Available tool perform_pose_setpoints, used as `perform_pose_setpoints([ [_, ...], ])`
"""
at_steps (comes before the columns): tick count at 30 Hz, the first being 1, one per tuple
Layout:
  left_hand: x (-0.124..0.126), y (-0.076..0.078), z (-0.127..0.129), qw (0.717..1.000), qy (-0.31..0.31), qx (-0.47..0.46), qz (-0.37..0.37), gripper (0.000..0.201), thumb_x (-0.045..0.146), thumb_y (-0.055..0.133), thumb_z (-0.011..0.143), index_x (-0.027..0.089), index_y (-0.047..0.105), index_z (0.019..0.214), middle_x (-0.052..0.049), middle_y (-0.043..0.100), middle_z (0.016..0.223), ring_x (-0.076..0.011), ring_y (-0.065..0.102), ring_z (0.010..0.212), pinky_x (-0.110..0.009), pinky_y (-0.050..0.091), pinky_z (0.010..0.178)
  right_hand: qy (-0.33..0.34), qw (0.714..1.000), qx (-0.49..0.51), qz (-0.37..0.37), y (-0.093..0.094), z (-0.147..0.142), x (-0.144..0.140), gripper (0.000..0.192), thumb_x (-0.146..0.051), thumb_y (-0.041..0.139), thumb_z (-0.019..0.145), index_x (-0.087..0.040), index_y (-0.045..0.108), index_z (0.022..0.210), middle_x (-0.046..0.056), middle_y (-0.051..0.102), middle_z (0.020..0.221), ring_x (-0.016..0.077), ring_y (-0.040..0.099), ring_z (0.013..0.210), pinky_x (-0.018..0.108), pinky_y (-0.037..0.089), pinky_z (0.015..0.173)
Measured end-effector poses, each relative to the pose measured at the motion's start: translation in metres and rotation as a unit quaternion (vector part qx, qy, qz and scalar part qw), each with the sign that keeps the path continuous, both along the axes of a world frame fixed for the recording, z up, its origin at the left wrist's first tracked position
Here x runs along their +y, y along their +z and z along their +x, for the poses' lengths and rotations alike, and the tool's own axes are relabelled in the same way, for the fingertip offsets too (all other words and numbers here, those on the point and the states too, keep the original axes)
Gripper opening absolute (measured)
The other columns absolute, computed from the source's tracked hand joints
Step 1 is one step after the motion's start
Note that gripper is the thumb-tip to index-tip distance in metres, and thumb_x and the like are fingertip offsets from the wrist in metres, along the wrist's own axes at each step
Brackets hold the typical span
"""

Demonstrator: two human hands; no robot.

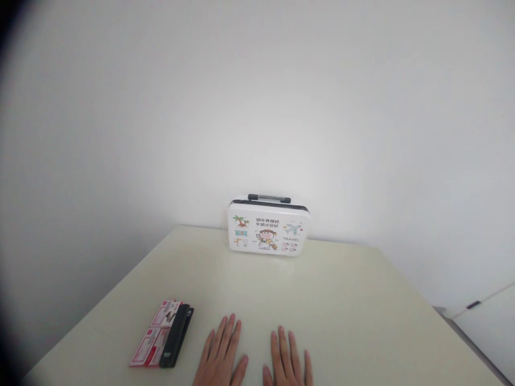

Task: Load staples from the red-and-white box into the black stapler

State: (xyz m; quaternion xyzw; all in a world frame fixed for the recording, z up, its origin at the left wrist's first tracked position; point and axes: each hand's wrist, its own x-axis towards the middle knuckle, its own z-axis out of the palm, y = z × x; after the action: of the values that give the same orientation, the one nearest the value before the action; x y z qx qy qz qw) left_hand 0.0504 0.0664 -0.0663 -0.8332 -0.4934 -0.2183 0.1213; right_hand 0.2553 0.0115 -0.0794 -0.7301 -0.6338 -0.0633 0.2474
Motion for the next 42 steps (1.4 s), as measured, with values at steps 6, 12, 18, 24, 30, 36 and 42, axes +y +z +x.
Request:
perform_pose_setpoints([
  [6, -0.007, 0.016, 0.004, 1.000, 0.005, 0.003, -0.007, 0.072, 0.046, 0.047, 0.099, 0.025, 0.018, 0.162, -0.005, 0.034, 0.164, -0.0282, 0.035, 0.150, -0.048, 0.040, 0.113, 0.023, 1.000, -0.002, -0.017, 0.011, 0.007, -0.005, 0.058, -0.045, 0.045, 0.095, -0.038, 0.039, 0.152, 0.001, 0.044, 0.156, 0.0373, 0.046, 0.142, 0.067, 0.017, 0.121],
  [12, -0.018, 0.034, 0.008, 0.997, 0.018, -0.024, -0.075, 0.070, 0.044, 0.044, 0.101, 0.027, 0.015, 0.162, -0.002, 0.025, 0.168, -0.0264, 0.024, 0.154, -0.049, 0.035, 0.119, 0.072, 0.993, -0.027, -0.086, 0.033, 0.014, -0.011, 0.064, -0.053, 0.041, 0.098, -0.038, 0.022, 0.157, 0.001, 0.033, 0.161, 0.0361, 0.037, 0.148, 0.069, 0.026, 0.118],
  [18, -0.019, 0.036, 0.009, 0.995, 0.021, -0.017, -0.093, 0.068, 0.043, 0.041, 0.102, 0.027, 0.012, 0.162, -0.003, 0.022, 0.169, -0.0255, 0.021, 0.156, -0.051, 0.034, 0.121, 0.065, 0.989, -0.035, -0.124, 0.045, 0.010, -0.011, 0.063, -0.055, 0.037, 0.099, -0.036, 0.021, 0.157, 0.001, 0.029, 0.162, 0.0345, 0.032, 0.150, 0.069, 0.025, 0.119],
  [24, -0.020, 0.037, 0.008, 0.996, 0.022, -0.010, -0.091, 0.068, 0.043, 0.041, 0.103, 0.026, 0.012, 0.162, -0.004, 0.022, 0.169, -0.0261, 0.020, 0.156, -0.052, 0.033, 0.121, 0.064, 0.987, -0.027, -0.143, 0.049, 0.010, -0.012, 0.063, -0.055, 0.037, 0.099, -0.034, 0.023, 0.157, 0.000, 0.026, 0.163, 0.0345, 0.029, 0.152, 0.069, 0.023, 0.120],
  [30, -0.022, 0.042, 0.009, 0.996, 0.020, -0.014, -0.087, 0.068, 0.043, 0.043, 0.102, 0.026, 0.015, 0.162, -0.005, 0.023, 0.169, -0.0267, 0.021, 0.155, -0.052, 0.034, 0.121, 0.079, 0.991, 0.006, -0.110, 0.048, 0.012, -0.014, 0.063, -0.050, 0.042, 0.099, -0.037, 0.022, 0.157, 0.001, 0.030, 0.162, 0.0361, 0.032, 0.150, 0.071, 0.025, 0.118],
  [36, -0.022, 0.043, 0.010, 0.995, 0.027, -0.014, -0.092, 0.067, 0.042, 0.042, 0.103, 0.026, 0.015, 0.162, -0.005, 0.021, 0.169, -0.0262, 0.019, 0.156, -0.052, 0.033, 0.122, 0.093, 0.991, 0.050, -0.085, 0.047, 0.015, -0.017, 0.065, -0.049, 0.048, 0.098, -0.040, 0.023, 0.158, 0.002, 0.033, 0.163, 0.0360, 0.031, 0.150, 0.070, 0.022, 0.119],
  [42, -0.028, 0.044, 0.007, 0.994, 0.001, -0.024, -0.107, 0.065, 0.039, 0.045, 0.101, 0.023, 0.023, 0.160, -0.007, 0.022, 0.168, -0.0269, 0.022, 0.155, -0.053, 0.034, 0.121, 0.013, 0.989, 0.129, -0.076, 0.062, -0.006, -0.004, 0.056, -0.053, 0.052, 0.095, -0.030, 0.054, 0.146, 0.010, 0.052, 0.153, 0.0402, 0.039, 0.146, 0.074, 0.020, 0.117],
])
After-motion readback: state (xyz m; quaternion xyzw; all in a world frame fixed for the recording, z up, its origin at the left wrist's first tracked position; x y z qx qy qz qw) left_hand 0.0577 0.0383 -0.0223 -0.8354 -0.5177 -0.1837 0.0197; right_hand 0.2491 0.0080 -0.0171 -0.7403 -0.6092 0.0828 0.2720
